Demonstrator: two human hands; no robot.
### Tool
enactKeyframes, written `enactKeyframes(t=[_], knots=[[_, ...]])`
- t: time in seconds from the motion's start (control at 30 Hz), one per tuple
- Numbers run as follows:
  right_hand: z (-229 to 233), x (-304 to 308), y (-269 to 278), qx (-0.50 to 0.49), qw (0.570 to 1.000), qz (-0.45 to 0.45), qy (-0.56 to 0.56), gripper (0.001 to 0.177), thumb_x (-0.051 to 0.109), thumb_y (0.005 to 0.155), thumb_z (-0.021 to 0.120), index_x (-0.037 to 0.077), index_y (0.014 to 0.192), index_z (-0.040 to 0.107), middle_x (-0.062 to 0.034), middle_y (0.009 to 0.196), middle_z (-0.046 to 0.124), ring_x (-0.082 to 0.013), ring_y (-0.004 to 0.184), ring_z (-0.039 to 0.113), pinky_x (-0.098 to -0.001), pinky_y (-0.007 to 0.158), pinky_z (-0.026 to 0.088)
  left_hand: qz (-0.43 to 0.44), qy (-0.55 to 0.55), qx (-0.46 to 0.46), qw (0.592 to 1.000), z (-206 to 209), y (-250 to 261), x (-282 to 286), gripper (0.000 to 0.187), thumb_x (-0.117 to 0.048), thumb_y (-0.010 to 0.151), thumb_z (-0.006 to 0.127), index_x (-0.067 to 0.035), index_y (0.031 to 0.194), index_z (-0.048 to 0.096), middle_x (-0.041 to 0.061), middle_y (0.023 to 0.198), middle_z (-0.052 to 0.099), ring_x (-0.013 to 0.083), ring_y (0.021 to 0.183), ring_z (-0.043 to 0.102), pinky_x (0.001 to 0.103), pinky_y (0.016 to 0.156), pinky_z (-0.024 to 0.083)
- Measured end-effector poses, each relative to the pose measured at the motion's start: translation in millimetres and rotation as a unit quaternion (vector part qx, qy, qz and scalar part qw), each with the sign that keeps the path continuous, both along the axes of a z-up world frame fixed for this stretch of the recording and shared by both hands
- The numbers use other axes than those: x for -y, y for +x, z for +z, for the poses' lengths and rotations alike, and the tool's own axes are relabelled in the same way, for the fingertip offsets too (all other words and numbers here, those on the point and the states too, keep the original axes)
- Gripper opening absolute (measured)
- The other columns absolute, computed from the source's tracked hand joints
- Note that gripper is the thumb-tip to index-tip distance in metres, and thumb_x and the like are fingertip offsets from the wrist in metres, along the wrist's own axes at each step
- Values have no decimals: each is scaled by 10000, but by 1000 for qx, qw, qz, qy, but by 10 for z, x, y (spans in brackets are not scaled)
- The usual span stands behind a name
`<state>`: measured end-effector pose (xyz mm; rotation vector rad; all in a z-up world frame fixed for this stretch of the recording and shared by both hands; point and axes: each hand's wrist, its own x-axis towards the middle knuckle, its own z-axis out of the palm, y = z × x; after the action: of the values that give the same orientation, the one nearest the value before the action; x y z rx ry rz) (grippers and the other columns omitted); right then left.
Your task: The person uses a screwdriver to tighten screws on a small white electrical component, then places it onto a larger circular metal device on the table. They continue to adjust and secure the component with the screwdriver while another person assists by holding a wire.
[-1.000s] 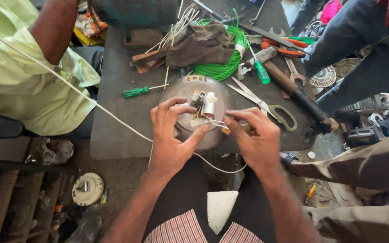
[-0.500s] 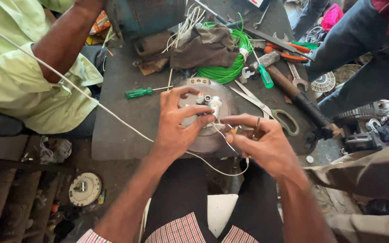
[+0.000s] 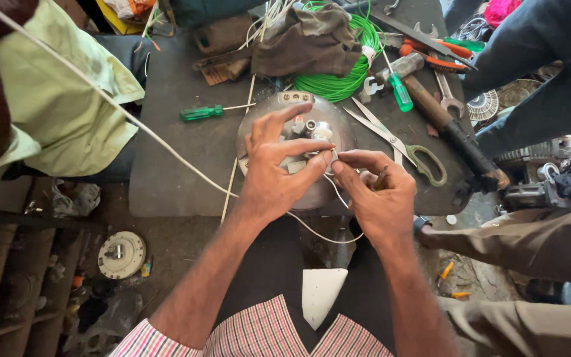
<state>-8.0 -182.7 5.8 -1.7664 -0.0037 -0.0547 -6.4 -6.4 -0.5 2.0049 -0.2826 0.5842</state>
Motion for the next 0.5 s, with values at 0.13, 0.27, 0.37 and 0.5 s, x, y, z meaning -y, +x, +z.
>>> enactKeyframes(t=[0.13,0.27,0.37,0.5], knots=[[32,-5,-2,9,1000,10,2,207,164,900,803,33,1052,751,40,686,643,23,499,472,-172,414,315,5,0,-4,1000,18,6,16,195,-281,852,817,-186,1020,845,40,1463,601,243,1415,456,419,1195,269],[49,-30,-25,21,1000,3,-20,203,176,910,802,27,1040,755,45,745,674,29,523,470,-170,423,327,-4,2,-4,1000,23,5,4,199,-296,846,824,-178,1004,841,50,1462,593,251,1428,439,429,1190,256],[62,-29,-33,29,999,17,-24,195,184,924,794,32,1041,755,58,723,653,29,539,473,-171,439,342,-11,-1,-12,1000,18,-3,-13,195,-312,864,821,-173,999,841,54,1457,599,251,1437,430,438,1200,240],[140,48,-9,98,992,41,-75,197,117,944,785,60,1129,747,7,837,638,-8,587,487,-194,491,369,-19,3,-15,1000,5,17,-29,235,-362,884,812,-170,1020,830,55,1464,597,258,1442,428,434,1199,242]])
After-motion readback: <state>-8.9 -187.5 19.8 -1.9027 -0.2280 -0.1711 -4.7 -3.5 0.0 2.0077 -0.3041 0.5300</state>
